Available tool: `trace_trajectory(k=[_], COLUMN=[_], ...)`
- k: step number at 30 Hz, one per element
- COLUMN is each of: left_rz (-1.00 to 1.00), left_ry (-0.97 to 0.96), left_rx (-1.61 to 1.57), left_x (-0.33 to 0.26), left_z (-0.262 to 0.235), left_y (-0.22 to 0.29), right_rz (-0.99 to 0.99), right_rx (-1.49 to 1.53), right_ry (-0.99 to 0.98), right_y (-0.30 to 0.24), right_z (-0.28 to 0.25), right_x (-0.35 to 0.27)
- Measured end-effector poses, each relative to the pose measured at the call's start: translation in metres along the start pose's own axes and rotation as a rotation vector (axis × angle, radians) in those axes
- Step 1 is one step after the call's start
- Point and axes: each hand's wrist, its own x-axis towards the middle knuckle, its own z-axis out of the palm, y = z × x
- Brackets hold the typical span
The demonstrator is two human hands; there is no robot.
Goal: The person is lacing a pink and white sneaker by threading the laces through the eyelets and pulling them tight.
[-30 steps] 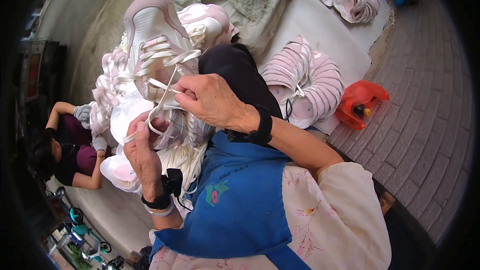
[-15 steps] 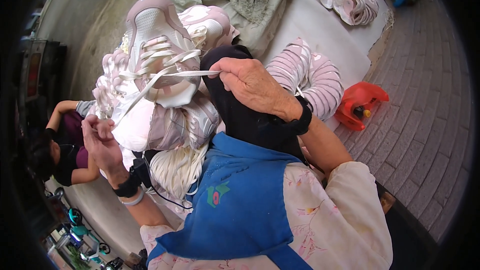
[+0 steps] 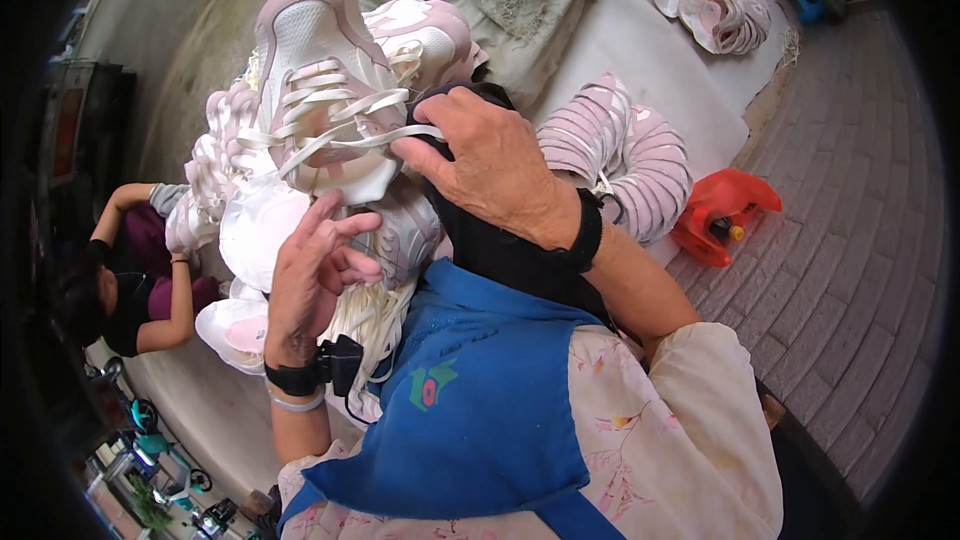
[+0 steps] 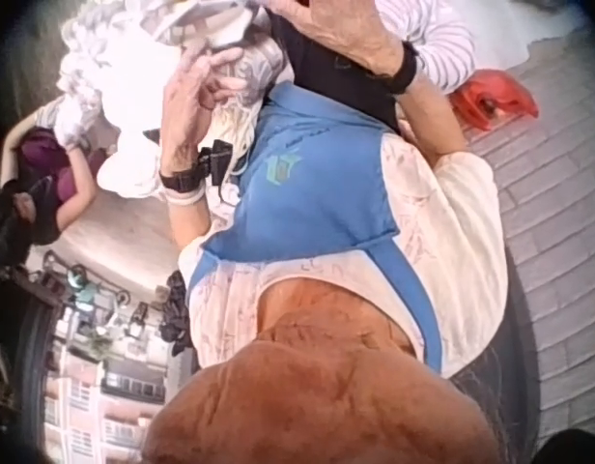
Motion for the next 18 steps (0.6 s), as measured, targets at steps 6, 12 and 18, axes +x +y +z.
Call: trace_trajectory(k=[6,12,18], left_rz=[0.133,0.179,0.268], left_ry=[0.010,0.072,0.188], left_rx=[-0.230,-0.374,-0.303], left_x=[0.035,0.048,0.064], left_z=[0.012,0.018,0.025], left_y=[-0.015,-0.019,-0.023], right_rz=[-0.048,-0.057,-0.061], right_rx=[-0.089,-0.087,-0.183], right_ry=[-0.122,-0.007,-0.037], right_y=[0.000,-0.004,-0.011], right_z=[0.017,0.019,0.025], right_x=[0.004,0.005,0.009])
